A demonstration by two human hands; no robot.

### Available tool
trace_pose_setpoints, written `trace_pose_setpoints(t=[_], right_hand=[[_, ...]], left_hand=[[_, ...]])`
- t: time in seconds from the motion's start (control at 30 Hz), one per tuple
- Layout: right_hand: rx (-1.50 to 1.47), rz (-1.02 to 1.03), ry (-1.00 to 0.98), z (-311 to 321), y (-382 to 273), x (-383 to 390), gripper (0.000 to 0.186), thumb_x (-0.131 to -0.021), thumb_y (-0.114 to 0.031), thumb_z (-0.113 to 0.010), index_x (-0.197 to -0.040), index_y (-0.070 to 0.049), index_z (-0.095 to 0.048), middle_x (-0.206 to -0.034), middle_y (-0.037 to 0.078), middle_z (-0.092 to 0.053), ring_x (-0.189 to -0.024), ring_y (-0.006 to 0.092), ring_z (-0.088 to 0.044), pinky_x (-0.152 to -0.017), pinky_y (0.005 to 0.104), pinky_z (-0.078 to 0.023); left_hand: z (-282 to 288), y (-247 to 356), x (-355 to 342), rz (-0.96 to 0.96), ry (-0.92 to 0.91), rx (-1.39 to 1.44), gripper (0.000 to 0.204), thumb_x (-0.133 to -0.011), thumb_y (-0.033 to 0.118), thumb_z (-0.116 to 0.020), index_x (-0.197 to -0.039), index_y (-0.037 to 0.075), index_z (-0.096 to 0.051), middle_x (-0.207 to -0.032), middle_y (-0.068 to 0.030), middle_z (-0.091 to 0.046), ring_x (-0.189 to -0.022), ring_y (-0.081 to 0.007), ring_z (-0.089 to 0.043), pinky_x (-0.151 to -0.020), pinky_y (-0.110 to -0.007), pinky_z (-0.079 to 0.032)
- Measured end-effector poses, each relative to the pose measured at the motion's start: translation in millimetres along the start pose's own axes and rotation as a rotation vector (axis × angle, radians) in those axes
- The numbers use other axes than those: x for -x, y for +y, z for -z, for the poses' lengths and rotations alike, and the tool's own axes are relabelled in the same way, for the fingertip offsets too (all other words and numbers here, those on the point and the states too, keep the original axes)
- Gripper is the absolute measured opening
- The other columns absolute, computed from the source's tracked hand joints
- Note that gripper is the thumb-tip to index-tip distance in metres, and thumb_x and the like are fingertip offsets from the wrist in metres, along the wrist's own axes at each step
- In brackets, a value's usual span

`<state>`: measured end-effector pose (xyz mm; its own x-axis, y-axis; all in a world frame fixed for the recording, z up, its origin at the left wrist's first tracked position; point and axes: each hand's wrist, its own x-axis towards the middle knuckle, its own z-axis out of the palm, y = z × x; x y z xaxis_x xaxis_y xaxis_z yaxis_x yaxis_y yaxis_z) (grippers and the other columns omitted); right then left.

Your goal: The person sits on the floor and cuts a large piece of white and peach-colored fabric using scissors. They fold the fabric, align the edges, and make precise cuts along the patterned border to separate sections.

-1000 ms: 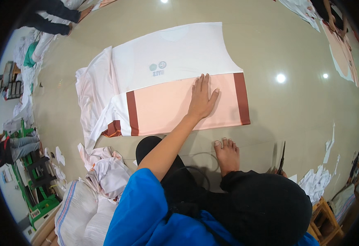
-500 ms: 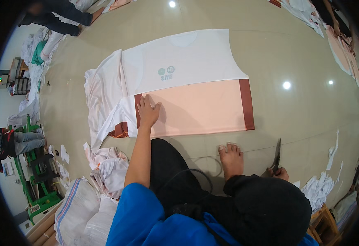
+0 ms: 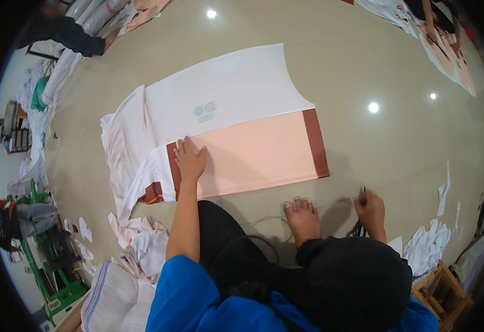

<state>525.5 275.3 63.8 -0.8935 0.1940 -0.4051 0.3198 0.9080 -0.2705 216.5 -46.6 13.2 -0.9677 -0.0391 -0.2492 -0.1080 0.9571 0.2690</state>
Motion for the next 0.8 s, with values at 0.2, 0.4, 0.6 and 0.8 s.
trace_pose_setpoints(t=[0.2,0.4,0.6,0.8], right_hand=[[-0.419,-0.074,0.495,68.0,111.9,-147.9,0.035,-0.107,-0.028,-0.07,-0.131,-0.004,-0.068,-0.14,0.022,-0.071,-0.131,0.0379,-0.067,-0.106,0.0496,-0.057],[-0.313,-0.091,0.602,72.5,62.8,-243.3,0.04,-0.099,-0.032,-0.082,-0.121,-0.001,-0.069,-0.117,0.021,-0.074,-0.112,0.0403,-0.072,-0.095,0.0529,-0.059],[-0.239,-0.055,0.478,87.9,49.0,-252.5,0.027,-0.103,-0.026,-0.076,-0.112,-0.002,-0.066,-0.105,0.02,-0.075,-0.1,0.0406,-0.074,-0.09,0.0547,-0.06],[-0.272,-0.138,0.473,87.2,75.7,-260.0,0.027,-0.112,-0.03,-0.062,-0.12,-0.004,-0.058,-0.112,0.025,-0.075,-0.109,0.0454,-0.075,-0.092,0.0602,-0.058]], left_hand=[[-10.1,-12.8,-9.6,-0.078,0.088,0.03,0.086,-0.104,0.05,-0.072,-0.172,0.009,-0.039,-0.18,-0.0286,-0.028,-0.166,-0.0576,-0.022,-0.13,-0.074,-0.025],[-13.2,-16.3,-11.4,-0.085,0.082,0.057,0.09,-0.104,0.052,-0.072,-0.173,0.009,-0.035,-0.182,-0.0282,-0.023,-0.166,-0.0587,-0.018,-0.13,-0.076,-0.023],[-14.7,1.5,-7.4,-0.009,0.038,-0.021,0.101,-0.105,0.063,-0.066,-0.177,0.007,-0.023,-0.184,-0.0274,-0.016,-0.17,-0.0545,-0.01,-0.135,-0.07,-0.014],[-24.0,25.9,-6.9,-0.109,0.04,-0.092,0.097,-0.109,0.063,-0.06,-0.177,0.005,-0.023,-0.184,-0.0273,-0.018,-0.17,-0.0544,-0.011,-0.135,-0.069,-0.012]])
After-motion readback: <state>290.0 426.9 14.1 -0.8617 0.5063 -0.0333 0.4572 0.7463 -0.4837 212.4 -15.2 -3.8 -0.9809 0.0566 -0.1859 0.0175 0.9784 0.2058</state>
